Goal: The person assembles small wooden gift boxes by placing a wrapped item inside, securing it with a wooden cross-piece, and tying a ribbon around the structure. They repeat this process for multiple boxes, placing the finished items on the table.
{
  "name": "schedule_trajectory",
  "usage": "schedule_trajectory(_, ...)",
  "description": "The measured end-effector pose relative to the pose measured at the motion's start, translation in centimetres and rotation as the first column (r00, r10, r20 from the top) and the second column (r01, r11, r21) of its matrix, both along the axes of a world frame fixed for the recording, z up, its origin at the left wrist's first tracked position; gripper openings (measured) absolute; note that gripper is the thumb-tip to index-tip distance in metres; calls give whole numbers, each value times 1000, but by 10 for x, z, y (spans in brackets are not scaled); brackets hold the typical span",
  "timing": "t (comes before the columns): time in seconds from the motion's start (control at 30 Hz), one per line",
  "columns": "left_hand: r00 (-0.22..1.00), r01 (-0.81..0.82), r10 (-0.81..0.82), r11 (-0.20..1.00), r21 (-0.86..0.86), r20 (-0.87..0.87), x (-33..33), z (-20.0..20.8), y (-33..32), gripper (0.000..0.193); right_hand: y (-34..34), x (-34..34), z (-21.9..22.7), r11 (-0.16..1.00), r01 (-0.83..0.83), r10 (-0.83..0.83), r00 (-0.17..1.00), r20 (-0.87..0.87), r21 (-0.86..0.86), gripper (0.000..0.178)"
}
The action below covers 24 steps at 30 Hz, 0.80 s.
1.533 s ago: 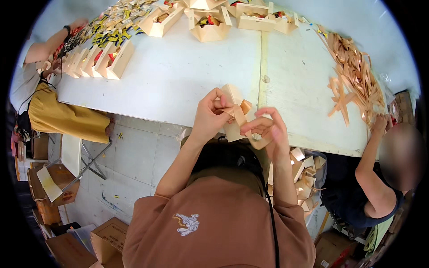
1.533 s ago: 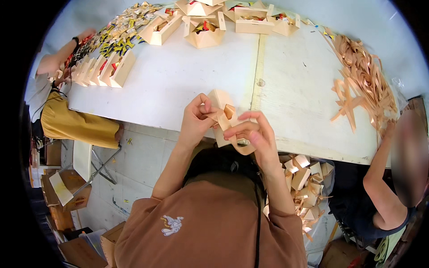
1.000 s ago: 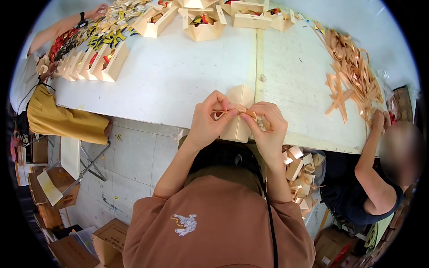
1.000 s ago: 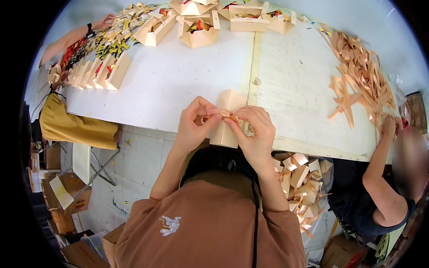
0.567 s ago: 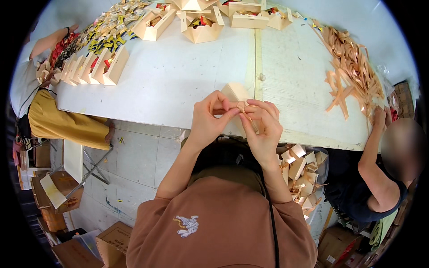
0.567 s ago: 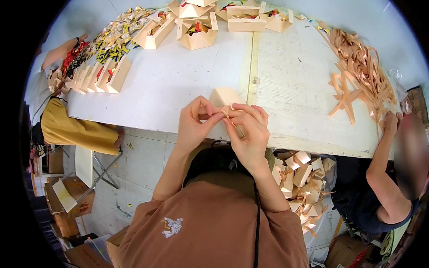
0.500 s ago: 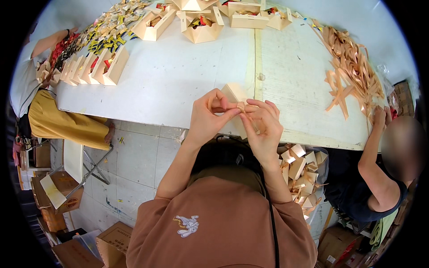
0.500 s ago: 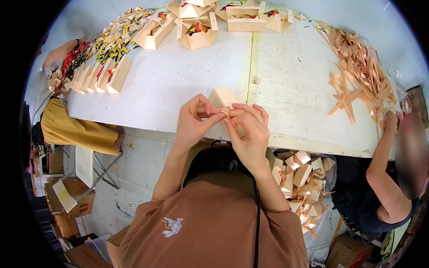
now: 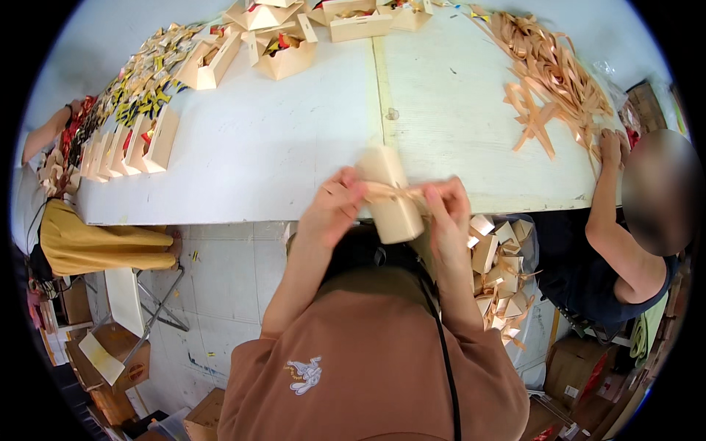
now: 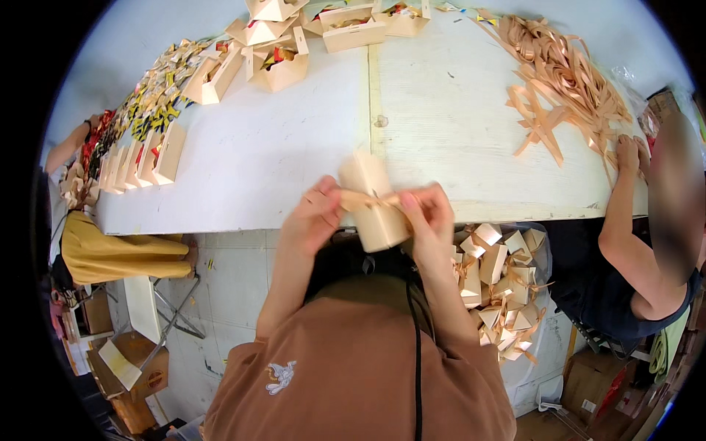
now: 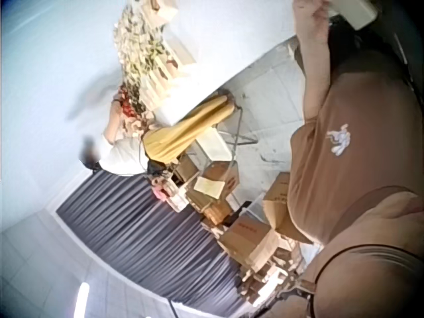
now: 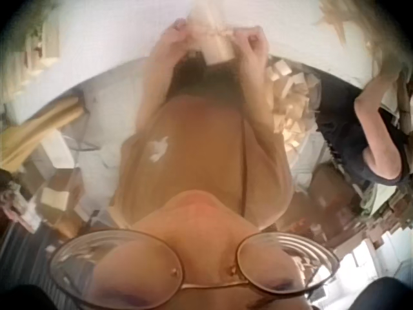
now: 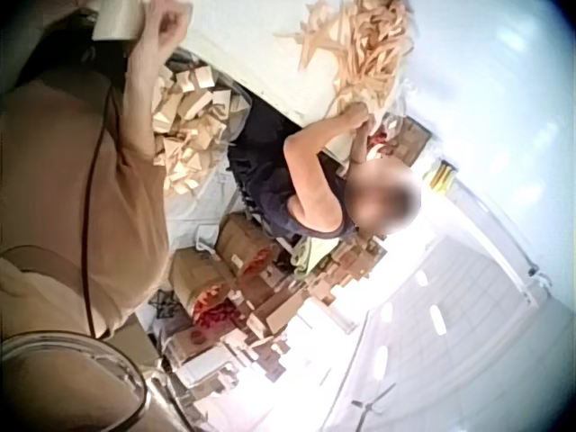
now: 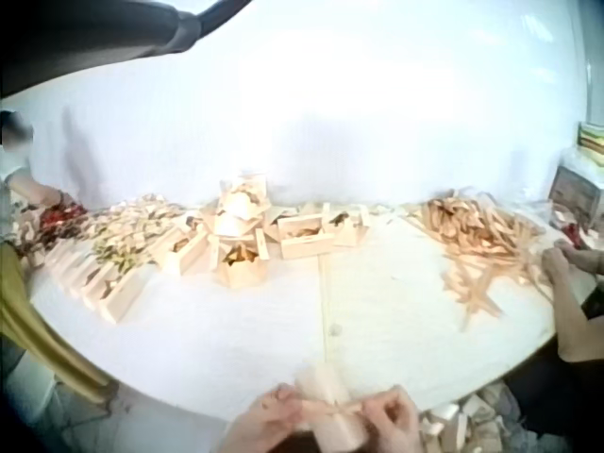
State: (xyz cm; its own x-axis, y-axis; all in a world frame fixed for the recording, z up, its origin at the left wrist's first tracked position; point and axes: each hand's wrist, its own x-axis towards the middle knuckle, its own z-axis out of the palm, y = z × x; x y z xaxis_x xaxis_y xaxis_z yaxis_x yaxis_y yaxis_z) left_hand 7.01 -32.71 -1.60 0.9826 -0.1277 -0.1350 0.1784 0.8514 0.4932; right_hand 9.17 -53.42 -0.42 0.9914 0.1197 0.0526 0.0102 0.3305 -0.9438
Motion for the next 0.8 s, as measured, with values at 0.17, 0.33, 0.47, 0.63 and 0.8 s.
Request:
schedule_trajectory(0.17,947,313,-320,937,152,23,-7,7,-80,23,-95,-65,-1,927,355,-345,934,93,-122,8)
schedule_trajectory(0.33,820,79,-457,688,721,346,-10,34,-109,35,-182,-135,81,417,374,-262,922,285,-828,6)
schedule_trajectory(0.47,816,-476,-219,274,836,536,22,67,-47,43,-153,-100,79,-104,449,-187,867,461,-887,32)
schedule_trajectory(0.63,702,-617,-86,-568,544,707,109,50,60,51,-149,51,47,214,542,55,824,564,-813,37)
schedule_trajectory(0.8,671,-337,194,-780,528,715,129,47,146,54,-151,151,20,65,562,222,798,561,-825,51)
